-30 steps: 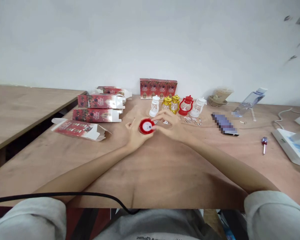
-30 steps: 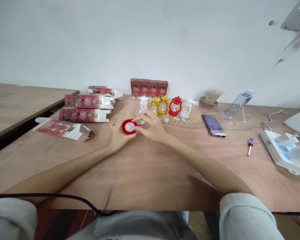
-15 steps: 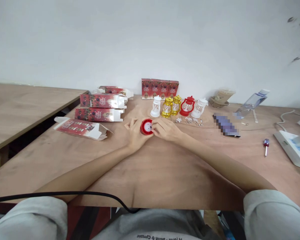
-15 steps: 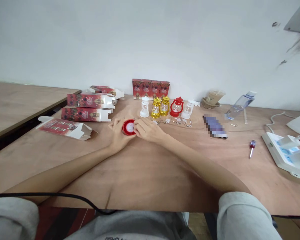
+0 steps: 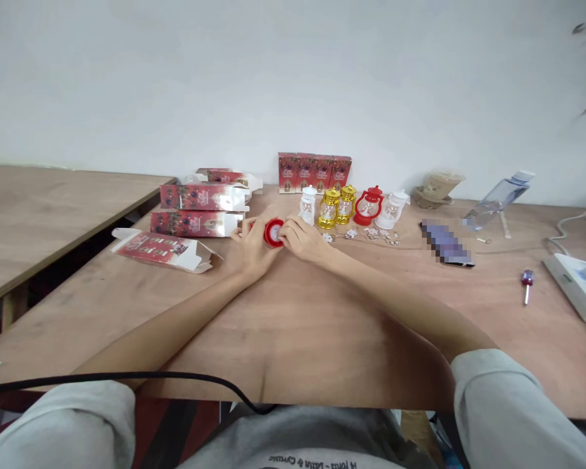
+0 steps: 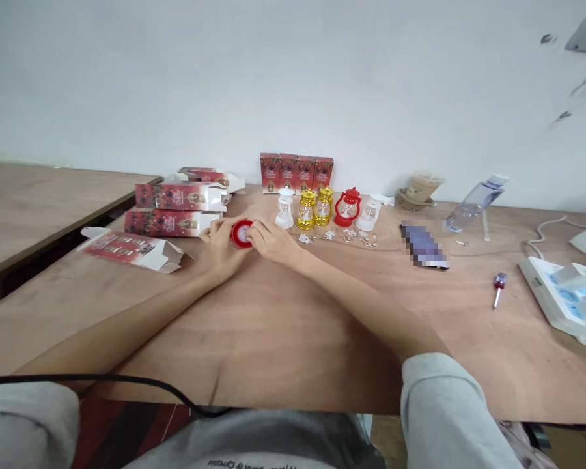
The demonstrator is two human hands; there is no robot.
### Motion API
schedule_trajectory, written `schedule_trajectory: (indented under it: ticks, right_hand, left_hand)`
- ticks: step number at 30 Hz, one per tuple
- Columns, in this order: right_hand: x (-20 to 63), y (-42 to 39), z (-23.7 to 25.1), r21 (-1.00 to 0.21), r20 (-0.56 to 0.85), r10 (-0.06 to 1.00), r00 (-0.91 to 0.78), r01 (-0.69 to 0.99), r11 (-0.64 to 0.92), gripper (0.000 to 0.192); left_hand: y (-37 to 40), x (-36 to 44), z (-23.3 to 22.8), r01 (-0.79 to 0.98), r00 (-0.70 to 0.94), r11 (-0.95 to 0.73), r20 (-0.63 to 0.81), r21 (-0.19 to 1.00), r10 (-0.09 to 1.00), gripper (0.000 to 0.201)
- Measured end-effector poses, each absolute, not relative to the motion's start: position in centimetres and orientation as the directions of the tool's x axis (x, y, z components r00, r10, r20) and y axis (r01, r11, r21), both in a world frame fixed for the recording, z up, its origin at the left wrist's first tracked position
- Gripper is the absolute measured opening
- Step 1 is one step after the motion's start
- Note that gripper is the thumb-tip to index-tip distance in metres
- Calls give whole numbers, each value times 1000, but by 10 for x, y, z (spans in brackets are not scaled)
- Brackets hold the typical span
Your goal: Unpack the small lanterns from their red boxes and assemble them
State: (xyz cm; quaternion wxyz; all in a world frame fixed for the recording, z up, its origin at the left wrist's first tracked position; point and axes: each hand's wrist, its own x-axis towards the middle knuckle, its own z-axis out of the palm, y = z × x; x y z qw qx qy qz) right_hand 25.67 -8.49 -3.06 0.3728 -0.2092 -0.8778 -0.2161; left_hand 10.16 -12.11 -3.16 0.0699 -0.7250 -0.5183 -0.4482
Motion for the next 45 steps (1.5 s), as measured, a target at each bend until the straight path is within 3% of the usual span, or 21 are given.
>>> schedule_trajectory:
  ticks: [4, 6, 10, 13, 18, 23, 27, 31, 37, 45]
  right_hand:
    - [252, -70, -46, -64, 876, 338, -344, 611, 789, 23]
    - [252, -68, -49, -155, 861, 431, -268, 669, 727, 23]
    - [246, -65, -48, -61, 660, 611, -437, 779, 624, 16]
    - [240, -62, -47, -20, 566, 666, -485, 800, 600, 13]
    - [241, -64, -49, -52, 592, 660, -462, 795, 604, 20]
    - [249, -82, -47, -202, 841, 478, -252, 674, 711, 26]
    - [249, -93, -45, -166, 883, 398, -249, 629, 760, 25]
    - [249, -95, -45, -181, 866, 426, -261, 630, 755, 26]
    - [249, -96, -46, -188, 850, 448, -277, 635, 749, 27]
    - [243, -101, -42, -90, 772, 514, -374, 735, 672, 32]
  left_hand:
    - [-111, 95, -32, 825, -51, -383, 729, 416, 682, 41]
    - [-109, 92, -31, 827, -99, -354, 732, 437, 674, 44]
    - [-107, 91, -31, 824, -120, -347, 737, 447, 665, 41]
    - [-108, 92, -32, 806, -92, -396, 755, 439, 649, 40]
    - [-106, 92, -34, 770, -98, -430, 753, 471, 650, 45]
    - [-105, 92, -34, 773, -73, -430, 738, 467, 670, 42]
    - [-107, 93, -34, 802, 35, -465, 748, 375, 663, 38]
    - [-110, 95, -33, 800, 171, -533, 748, 274, 641, 31]
    - [-112, 96, -33, 808, 224, -542, 731, 230, 645, 27]
    - [-112, 94, -34, 826, 260, -528, 697, 197, 668, 24]
